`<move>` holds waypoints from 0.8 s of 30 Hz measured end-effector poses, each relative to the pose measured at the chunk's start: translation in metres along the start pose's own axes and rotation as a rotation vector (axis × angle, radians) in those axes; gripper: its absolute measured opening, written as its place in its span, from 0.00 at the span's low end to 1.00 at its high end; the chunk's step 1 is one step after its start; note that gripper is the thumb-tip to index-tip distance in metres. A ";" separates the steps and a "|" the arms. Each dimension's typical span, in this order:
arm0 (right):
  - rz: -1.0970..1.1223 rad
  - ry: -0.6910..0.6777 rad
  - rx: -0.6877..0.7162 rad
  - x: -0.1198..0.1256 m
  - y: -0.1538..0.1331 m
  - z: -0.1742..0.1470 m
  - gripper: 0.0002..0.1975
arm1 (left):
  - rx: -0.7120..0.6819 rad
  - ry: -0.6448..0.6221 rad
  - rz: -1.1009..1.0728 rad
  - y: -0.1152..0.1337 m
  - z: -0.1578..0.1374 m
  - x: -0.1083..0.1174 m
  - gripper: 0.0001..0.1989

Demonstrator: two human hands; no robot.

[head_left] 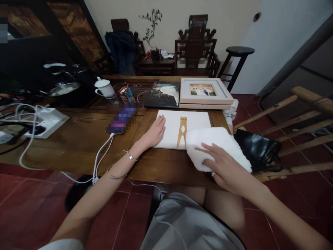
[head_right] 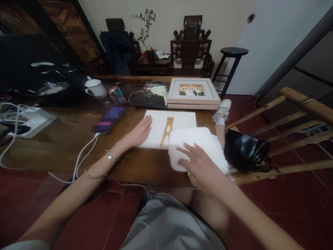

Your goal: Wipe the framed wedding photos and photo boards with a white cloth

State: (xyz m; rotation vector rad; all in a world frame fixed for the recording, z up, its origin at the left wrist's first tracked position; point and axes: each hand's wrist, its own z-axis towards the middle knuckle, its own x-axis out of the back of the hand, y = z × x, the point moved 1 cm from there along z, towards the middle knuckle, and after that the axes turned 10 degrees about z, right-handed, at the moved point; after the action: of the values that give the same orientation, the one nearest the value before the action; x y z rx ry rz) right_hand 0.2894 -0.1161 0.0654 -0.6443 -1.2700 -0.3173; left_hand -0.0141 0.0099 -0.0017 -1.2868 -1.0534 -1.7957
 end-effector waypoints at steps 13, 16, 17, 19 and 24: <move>-0.130 0.003 -0.229 0.007 0.088 0.091 0.21 | 0.024 -0.045 0.014 0.002 -0.001 0.006 0.31; -0.152 0.018 -0.246 0.006 0.088 0.094 0.22 | 0.017 -0.026 0.008 0.000 -0.002 0.005 0.30; -0.150 0.020 -0.244 0.004 0.085 0.091 0.23 | 0.017 -0.023 0.008 0.000 -0.002 0.005 0.30; -0.131 0.012 -0.229 0.000 0.074 0.080 0.24 | 0.016 -0.024 0.008 0.001 -0.001 0.005 0.30; -0.081 -0.003 -0.085 -0.010 0.029 0.030 0.22 | 0.025 -0.028 0.005 0.003 -0.002 0.005 0.30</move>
State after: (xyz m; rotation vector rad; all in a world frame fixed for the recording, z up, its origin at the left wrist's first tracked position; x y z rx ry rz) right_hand 0.2798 -0.0766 0.0529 -0.6671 -1.2925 -0.4396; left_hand -0.0134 0.0068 0.0032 -1.3015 -1.0840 -1.7598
